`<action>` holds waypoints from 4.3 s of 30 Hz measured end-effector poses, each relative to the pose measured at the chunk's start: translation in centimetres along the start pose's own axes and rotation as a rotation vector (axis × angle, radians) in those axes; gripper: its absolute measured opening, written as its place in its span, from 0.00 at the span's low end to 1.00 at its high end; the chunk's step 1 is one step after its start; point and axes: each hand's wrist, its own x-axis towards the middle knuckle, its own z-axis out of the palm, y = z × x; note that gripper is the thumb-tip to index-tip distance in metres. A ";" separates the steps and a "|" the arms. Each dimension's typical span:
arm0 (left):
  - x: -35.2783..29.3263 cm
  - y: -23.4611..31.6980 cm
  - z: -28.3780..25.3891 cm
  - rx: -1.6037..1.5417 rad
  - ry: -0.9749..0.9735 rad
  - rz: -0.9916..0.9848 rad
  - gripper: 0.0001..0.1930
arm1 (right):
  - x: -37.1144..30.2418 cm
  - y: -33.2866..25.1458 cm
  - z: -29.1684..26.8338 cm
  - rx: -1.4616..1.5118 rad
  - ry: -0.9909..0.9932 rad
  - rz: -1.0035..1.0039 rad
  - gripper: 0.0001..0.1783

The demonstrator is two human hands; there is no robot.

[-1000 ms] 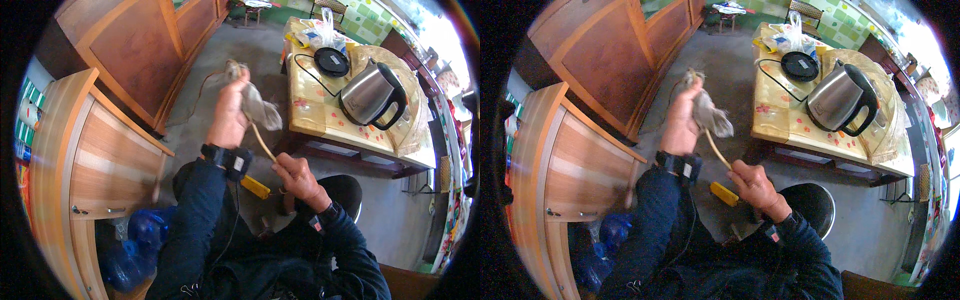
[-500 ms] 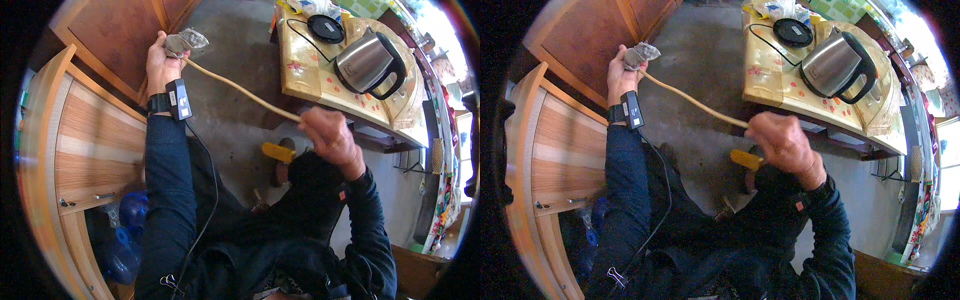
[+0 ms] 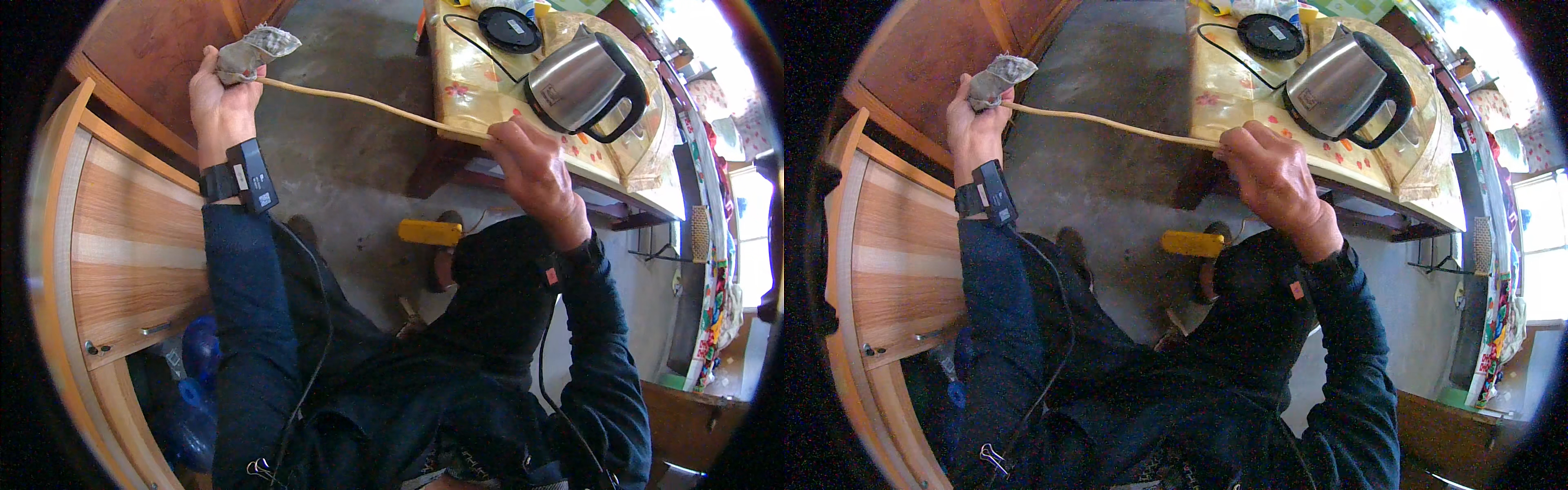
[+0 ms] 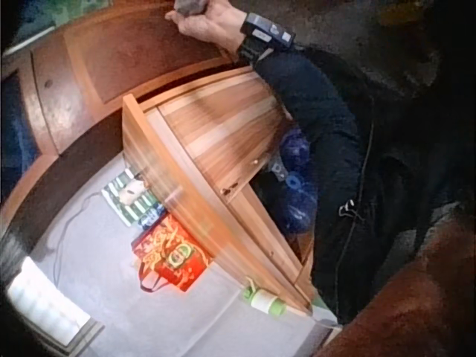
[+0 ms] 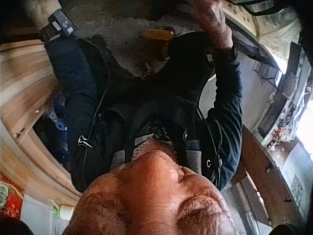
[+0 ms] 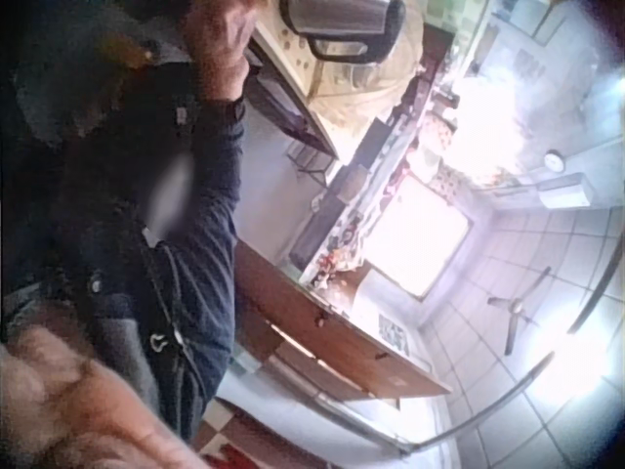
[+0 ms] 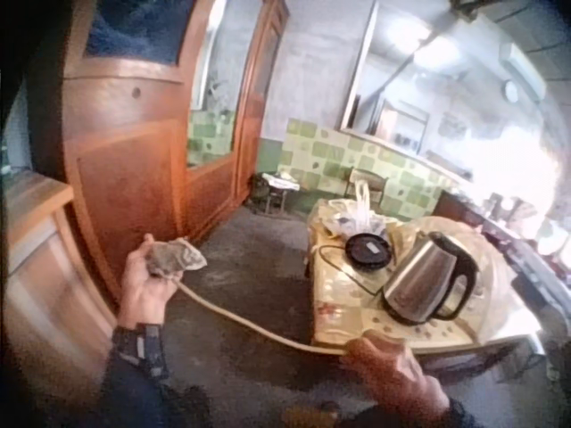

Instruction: The person sits on the floor and manipulates a yellow electrical cable with a cloth, repeatedly wiping and pulling the cable and its connector. The person adjusts the cloth around the cable and connector multiple times while seated.

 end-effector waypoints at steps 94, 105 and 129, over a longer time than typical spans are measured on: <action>4.4 -8.1 -13.2 0.270 0.236 -0.087 0.09 | -1.0 -1.5 9.7 0.254 -0.523 0.136 0.07; 12.1 -6.9 -21.5 0.473 0.553 -0.083 0.13 | -0.5 -0.9 8.0 0.441 -0.570 0.191 0.07; 17.7 -1.6 -22.7 1.384 0.483 -0.204 0.14 | -0.7 1.8 12.4 0.720 -0.930 0.413 0.16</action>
